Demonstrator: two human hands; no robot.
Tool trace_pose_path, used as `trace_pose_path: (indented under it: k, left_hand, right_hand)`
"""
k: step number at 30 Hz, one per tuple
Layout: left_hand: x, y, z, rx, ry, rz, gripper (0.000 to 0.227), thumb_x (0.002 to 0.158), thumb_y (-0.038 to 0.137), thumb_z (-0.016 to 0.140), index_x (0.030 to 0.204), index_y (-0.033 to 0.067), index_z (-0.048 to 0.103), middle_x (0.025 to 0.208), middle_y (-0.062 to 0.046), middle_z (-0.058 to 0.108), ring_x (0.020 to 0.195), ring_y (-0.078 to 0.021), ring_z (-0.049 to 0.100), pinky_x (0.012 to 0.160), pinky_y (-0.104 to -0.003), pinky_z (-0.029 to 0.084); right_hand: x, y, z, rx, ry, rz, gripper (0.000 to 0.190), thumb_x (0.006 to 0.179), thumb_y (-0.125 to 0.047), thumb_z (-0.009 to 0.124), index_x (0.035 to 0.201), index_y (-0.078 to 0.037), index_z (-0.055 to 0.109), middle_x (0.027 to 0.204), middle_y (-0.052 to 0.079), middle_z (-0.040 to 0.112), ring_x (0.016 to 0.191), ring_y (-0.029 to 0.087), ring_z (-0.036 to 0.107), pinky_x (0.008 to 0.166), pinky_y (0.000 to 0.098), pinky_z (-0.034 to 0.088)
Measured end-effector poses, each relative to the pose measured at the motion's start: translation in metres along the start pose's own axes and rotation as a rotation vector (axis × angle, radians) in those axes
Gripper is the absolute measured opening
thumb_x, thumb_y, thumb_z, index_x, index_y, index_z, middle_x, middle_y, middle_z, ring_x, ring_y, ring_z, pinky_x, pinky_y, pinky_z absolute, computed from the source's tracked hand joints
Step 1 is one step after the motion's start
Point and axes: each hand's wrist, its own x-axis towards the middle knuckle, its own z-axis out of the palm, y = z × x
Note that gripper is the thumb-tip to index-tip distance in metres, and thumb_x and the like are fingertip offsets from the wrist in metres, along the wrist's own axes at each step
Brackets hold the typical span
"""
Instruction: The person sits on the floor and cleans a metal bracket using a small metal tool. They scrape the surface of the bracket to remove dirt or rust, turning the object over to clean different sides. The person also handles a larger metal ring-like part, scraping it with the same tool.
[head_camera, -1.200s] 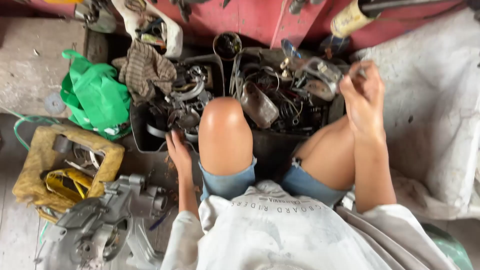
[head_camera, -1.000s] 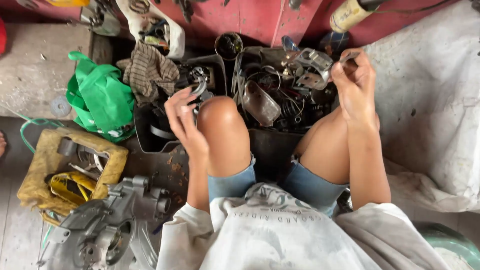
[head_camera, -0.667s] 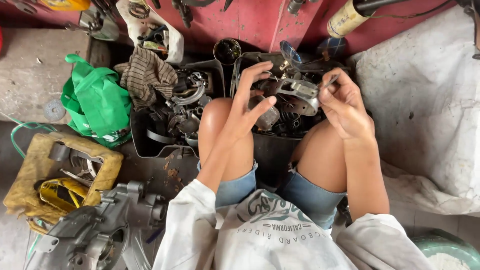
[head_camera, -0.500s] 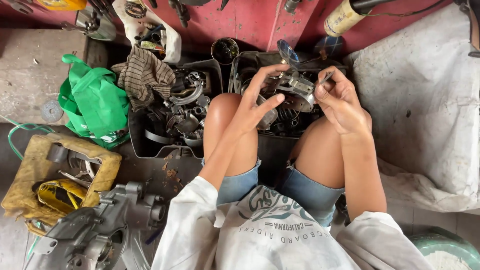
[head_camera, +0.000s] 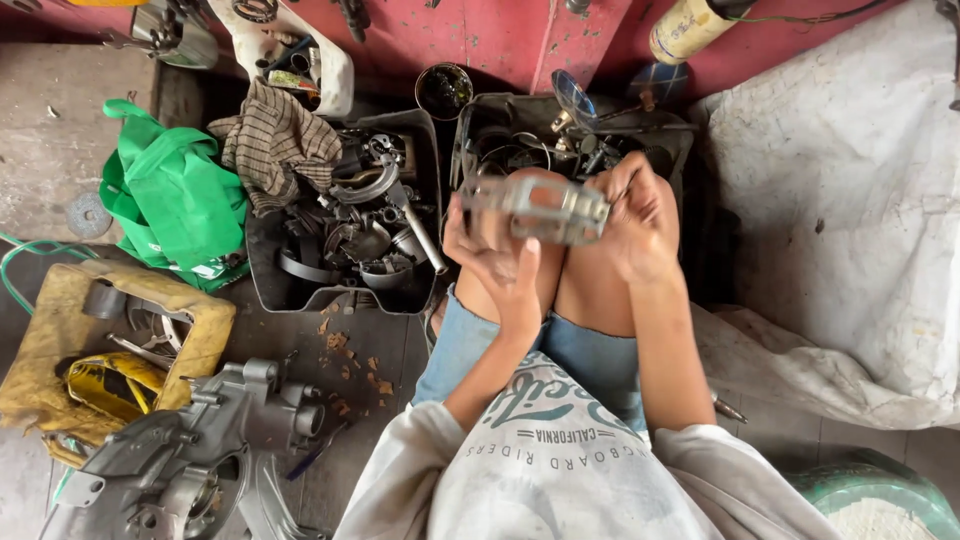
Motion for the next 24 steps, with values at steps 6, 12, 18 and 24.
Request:
trace_pose_path:
  k: [6, 12, 18, 24]
  left_hand:
    - [-0.005, 0.028, -0.033, -0.225, -0.132, -0.31, 0.132, 0.069, 0.018, 0.096, 0.153, 0.0257, -0.006, 0.155, -0.026, 0.019, 0.144, -0.0399, 0.038, 0.113, -0.063, 0.039]
    - [0.008, 0.06, -0.051, -0.147, -0.542, -0.322, 0.11, 0.077, 0.02, 0.092, 0.147, 0.024, 0.007, 0.153, -0.024, 0.045, 0.142, -0.0288, 0.045, 0.119, -0.047, 0.031]
    - [0.016, 0.08, -0.022, -0.262, -0.662, -0.289, 0.068, 0.093, 0.039, 0.078, 0.147, 0.0105, 0.048, 0.166, -0.015, 0.029, 0.153, -0.0232, 0.033, 0.125, -0.047, 0.027]
    - [0.016, 0.096, -0.015, -0.553, -0.779, -0.36, 0.063, 0.098, 0.018, 0.07, 0.146, -0.002, 0.036, 0.151, -0.028, 0.044, 0.144, -0.0363, 0.046, 0.12, -0.05, 0.038]
  right_hand:
    - [-0.06, 0.0, 0.046, 0.033, 0.09, 0.023, 0.029, 0.09, -0.008, 0.072, 0.095, -0.008, 0.043, 0.078, 0.006, 0.049, 0.074, 0.016, 0.053, 0.06, 0.0239, 0.043]
    - [-0.081, -0.033, 0.071, -0.148, 0.07, -0.036, 0.024, 0.09, -0.003, 0.07, 0.09, -0.002, 0.046, 0.068, 0.013, 0.047, 0.062, 0.022, 0.045, 0.053, 0.0272, 0.04]
    - [-0.088, -0.044, 0.079, -0.356, 0.128, -0.024, 0.018, 0.091, -0.003, 0.069, 0.094, 0.004, 0.053, 0.073, 0.015, 0.053, 0.062, 0.017, 0.044, 0.054, 0.0275, 0.04]
    - [-0.082, -0.054, 0.102, -0.526, 0.201, -0.046, 0.016, 0.098, -0.009, 0.067, 0.099, 0.005, 0.058, 0.077, 0.01, 0.055, 0.067, 0.01, 0.052, 0.063, 0.0219, 0.048]
